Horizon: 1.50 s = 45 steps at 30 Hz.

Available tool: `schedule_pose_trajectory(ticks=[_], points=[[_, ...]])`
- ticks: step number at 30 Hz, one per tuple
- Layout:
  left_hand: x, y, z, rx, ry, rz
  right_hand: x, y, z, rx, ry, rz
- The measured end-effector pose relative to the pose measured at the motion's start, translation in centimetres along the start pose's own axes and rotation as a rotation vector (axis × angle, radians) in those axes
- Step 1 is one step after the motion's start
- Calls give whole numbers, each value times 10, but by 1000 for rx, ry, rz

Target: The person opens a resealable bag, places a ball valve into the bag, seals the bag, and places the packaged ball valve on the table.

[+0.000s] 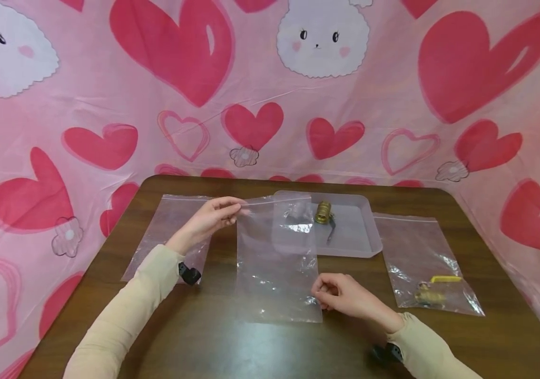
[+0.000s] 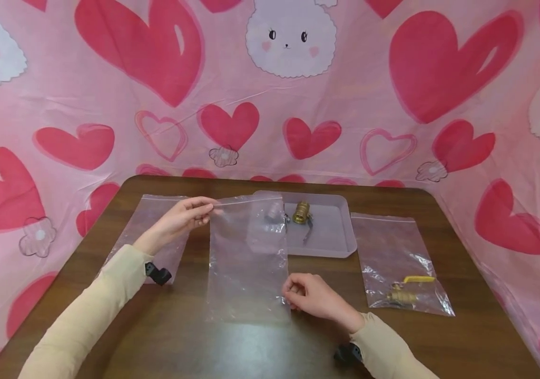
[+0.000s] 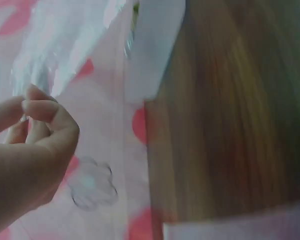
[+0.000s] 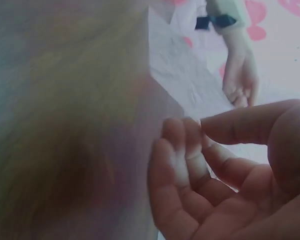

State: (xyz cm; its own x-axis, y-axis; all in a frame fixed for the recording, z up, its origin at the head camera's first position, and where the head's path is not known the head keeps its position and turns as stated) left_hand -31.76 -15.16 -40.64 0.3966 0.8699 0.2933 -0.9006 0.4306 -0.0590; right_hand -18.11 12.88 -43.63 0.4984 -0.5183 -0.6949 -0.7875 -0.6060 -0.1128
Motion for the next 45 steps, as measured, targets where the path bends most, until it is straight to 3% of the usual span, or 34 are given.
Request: schedule_pose_trajectory(ticks=[5,8,20,23,28,32,35,40,45], points=[[31,-12,-1,20,30,-30,-2,-15,8,-28,-85,7],[47,-19,1,57,97,-52,-5,-21,12,-33,-116,29],[90,-46,4,156,299,-10,-31,-28,9,-37,-234,245],[97,-53,8,248,405,-6,-36,-29,10,-40,-248,284],[106,-65,15,469,608,38,-43,-31,6,-99,-287,360],[111,-72,17,580,689,61,-55,-33,-2,-112,-337,454],[113,-75,16,611,704,62,-66,-33,-12,-122,-397,529],[114,-75,10,605,709,42,-79,-29,-28,-156,-464,632],[117,-73,9,610,701,22,-89,-23,-43,-197,-533,683]])
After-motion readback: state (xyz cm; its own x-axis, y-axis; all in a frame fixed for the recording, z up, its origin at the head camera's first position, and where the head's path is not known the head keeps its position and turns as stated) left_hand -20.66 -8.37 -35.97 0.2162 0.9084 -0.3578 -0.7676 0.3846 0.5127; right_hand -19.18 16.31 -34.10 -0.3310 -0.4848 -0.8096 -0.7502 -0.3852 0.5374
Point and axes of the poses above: each hand's wrist, its own y-axis towards the middle knuckle, its own x-axis out of the palm, z = x × y, the point moved 7 cm from there along y, towards the middle knuckle, and after that the axes turned 14 degrees about -y, right-handed, at the moved point
